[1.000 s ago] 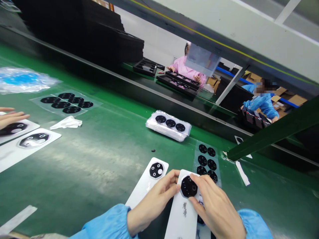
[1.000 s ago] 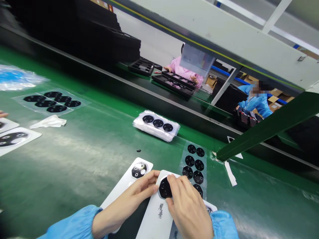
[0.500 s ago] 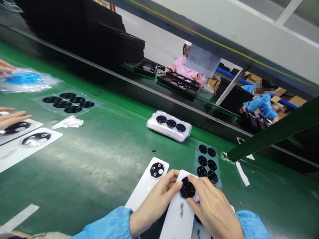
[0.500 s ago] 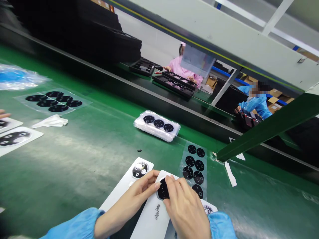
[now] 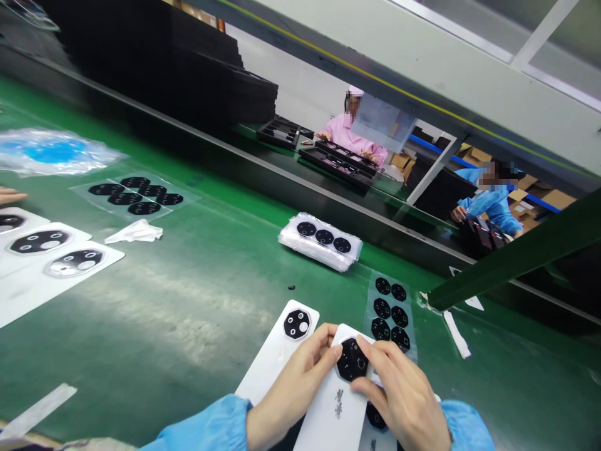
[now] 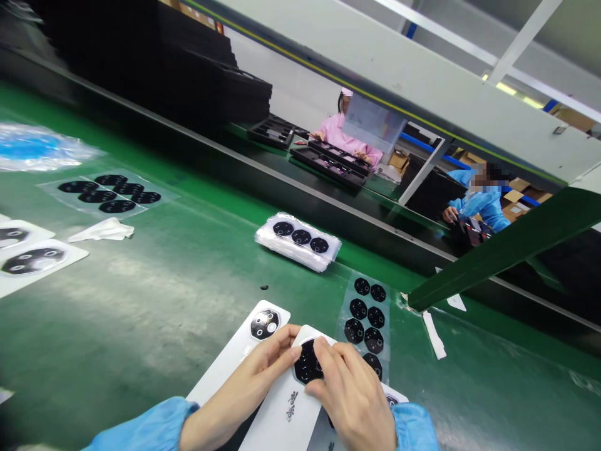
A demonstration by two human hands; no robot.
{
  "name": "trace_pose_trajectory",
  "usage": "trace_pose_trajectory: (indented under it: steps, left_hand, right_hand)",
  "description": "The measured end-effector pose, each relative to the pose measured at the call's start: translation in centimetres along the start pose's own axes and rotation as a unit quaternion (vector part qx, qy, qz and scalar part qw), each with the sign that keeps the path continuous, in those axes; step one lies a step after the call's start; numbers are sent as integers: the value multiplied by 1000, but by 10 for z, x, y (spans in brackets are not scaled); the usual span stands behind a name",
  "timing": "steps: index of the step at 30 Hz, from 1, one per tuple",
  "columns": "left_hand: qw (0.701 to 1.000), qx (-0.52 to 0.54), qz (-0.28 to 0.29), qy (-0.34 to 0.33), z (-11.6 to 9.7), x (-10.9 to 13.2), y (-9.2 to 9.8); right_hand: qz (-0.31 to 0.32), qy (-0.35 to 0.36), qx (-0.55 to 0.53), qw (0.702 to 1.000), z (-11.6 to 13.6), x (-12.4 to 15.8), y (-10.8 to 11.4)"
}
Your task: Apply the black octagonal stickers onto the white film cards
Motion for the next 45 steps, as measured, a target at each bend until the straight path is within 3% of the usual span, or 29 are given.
trace_pose_trajectory:
  steps: [4, 23, 45]
  left_hand:
    - [1000, 18, 12, -1, 0, 1, -2]
    - [999, 21, -23, -7, -5, 2, -1]
    - [996, 88, 2, 33, 5, 2, -1]
  right_hand:
    - [-21, 8, 4, 1000, -2, -1, 4]
    - [-3, -145, -128, 981, -21, 16, -15]
    - [-49, -107, -125, 985, -23, 11, 0]
Point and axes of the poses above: each hand's wrist, its own x-axis away from the middle knuckle, its own y-axis out of the back of the hand, z = x × y, the point moved 7 cm from there along -x, towards the middle knuckle, and after that the axes turned 5 degrees about x, right-handed, at the moved point
